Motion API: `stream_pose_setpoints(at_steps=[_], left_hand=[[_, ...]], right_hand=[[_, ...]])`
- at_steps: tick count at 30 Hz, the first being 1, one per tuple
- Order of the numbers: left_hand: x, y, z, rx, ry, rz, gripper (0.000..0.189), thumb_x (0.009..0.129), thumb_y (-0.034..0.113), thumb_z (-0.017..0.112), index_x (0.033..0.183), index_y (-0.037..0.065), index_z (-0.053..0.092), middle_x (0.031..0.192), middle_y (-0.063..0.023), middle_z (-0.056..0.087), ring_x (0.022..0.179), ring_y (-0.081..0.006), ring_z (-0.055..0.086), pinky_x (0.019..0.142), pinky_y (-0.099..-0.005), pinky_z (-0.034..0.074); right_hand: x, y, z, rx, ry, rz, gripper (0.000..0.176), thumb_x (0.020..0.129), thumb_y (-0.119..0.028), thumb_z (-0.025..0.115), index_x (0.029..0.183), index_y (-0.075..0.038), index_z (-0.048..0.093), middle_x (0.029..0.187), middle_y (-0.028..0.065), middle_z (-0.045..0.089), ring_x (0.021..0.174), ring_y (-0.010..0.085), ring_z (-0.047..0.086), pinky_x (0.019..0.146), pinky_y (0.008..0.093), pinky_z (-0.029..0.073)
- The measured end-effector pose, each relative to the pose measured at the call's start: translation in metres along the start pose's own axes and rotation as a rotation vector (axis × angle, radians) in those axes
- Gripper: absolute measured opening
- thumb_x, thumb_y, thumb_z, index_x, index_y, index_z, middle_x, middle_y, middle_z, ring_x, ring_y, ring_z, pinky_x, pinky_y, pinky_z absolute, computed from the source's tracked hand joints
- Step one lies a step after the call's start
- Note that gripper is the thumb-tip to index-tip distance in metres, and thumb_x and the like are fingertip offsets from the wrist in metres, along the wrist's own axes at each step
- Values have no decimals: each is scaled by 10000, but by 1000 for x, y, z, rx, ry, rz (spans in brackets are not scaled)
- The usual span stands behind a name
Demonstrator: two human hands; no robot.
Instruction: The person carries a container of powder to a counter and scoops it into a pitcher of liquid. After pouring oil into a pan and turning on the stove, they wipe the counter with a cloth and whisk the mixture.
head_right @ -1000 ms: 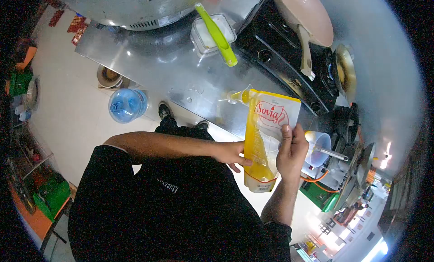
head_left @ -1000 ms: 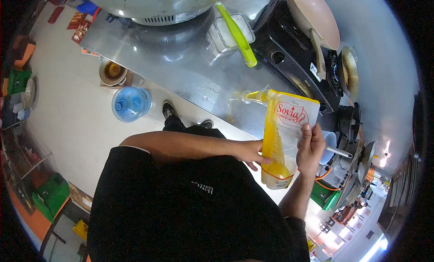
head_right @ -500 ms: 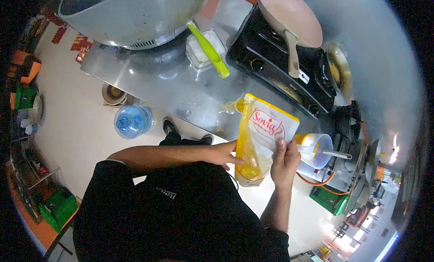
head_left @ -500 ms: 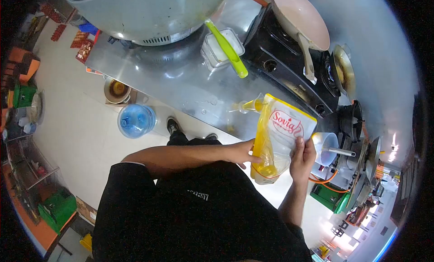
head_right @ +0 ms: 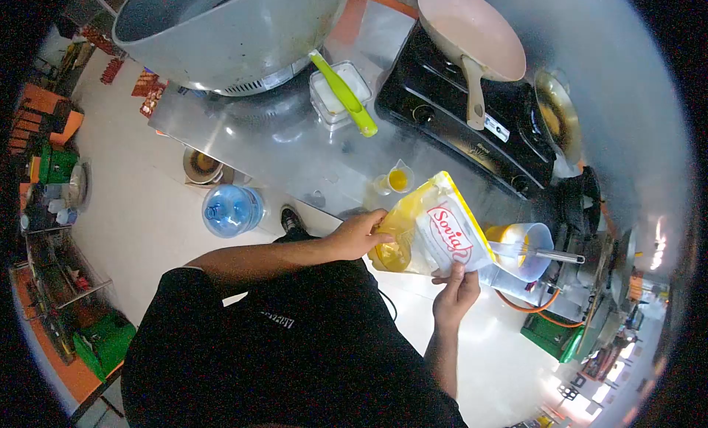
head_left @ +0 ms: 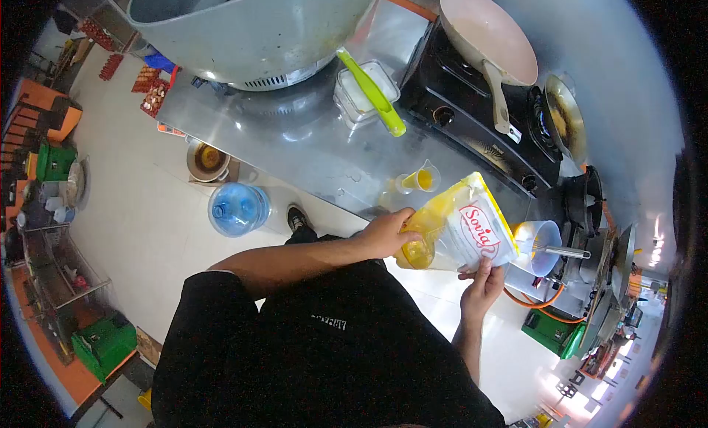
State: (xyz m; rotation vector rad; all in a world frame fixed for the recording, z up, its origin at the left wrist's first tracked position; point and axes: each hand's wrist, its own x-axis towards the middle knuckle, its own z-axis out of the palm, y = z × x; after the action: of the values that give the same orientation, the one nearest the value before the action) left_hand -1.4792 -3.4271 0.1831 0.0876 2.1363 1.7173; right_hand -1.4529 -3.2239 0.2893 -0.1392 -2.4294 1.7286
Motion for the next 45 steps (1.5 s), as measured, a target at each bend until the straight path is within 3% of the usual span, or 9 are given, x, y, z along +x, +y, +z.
stream_pose_setpoints(at_steps=[8, 9, 13, 17, 23, 26, 29, 37, 45], left_hand=[[-59, 38, -57, -116, 222, 92, 232, 870, 76, 641, 1076, -24, 602, 942, -139, 666, 928, -156, 638, 736, -317, 539], [-68, 33, -66, -156, 289, 87, 221, 871, 66, 637, 1071, -22, 604, 946, -125, 666, 924, -142, 631, 740, -310, 534], [-98, -7, -106, -243, 620, 132, 143, 864, 35, 637, 995, -18, 626, 894, -71, 683, 834, -119, 630, 756, -271, 505], [-109, -42, -150, -406, 925, 269, 89, 892, 28, 606, 971, -3, 634, 914, -36, 659, 828, -96, 599, 763, -255, 483], [-104, -96, -196, -489, 1155, 316, 46, 909, 57, 596, 882, 46, 561, 897, -15, 635, 807, -73, 580, 719, -235, 485], [-100, -115, -204, -458, 1233, 258, 131, 927, 91, 586, 840, 82, 489, 851, 11, 597, 802, -72, 568, 701, -222, 482], [-92, -116, -200, -489, 1272, 211, 130, 941, 130, 583, 882, 92, 473, 876, 11, 579, 813, -79, 565, 705, -239, 494], [-80, -116, -182, -464, 1179, 155, 183, 953, 151, 569, 1105, 71, 506, 1061, -49, 573, 956, -134, 570, 832, -300, 499], [-92, -112, -167, -265, 1147, 246, 244, 941, 63, 552, 1163, -9, 478, 1193, -140, 502, 1046, -192, 545, 889, -304, 462]], right_hand=[[-13, -21, 15, 39, -88, -242, 270, 977, -155, 464, 1011, 83, 587, 786, 116, 661, 625, 174, 622, 586, 272, 498], [-9, -16, 17, -108, -204, -369, 238, 986, -126, 445, 1038, 73, 565, 899, 150, 651, 682, 171, 626, 597, 282, 512], [14, -47, 88, 7, -415, -277, 177, 942, -90, 521, 931, 44, 636, 702, 98, 662, 650, 152, 636, 643, 297, 517], [39, -63, 150, 33, -671, -249, 248, 915, -146, 594, 1111, 5, 596, 883, 176, 643, 805, 288, 659, 715, 362, 505], [53, -37, 121, -147, -273, -534, 581, 800, -146, 729, 1302, -57, 451, 1218, 167, 520, 1034, 250, 553, 850, 346, 471], [61, 13, 94, -268, -70, -341, 721, 735, -201, 792, 1336, -77, 414, 1223, 158, 508, 1002, 267, 544, 851, 353, 465], [65, 44, 101, -253, -185, -236, 685, 754, -225, 777, 1303, -11, 427, 1272, 181, 487, 1128, 303, 521, 871, 404, 474], [74, 66, 117, -127, -195, -220, 571, 774, -171, 772, 1241, -27, 477, 1092, 140, 621, 999, 263, 635, 833, 353, 512], [127, -24, 17, -177, 108, -350, 603, 778, -138, 768, 1233, -12, 393, 1032, 170, 631, 899, 267, 657, 758, 346, 527]])
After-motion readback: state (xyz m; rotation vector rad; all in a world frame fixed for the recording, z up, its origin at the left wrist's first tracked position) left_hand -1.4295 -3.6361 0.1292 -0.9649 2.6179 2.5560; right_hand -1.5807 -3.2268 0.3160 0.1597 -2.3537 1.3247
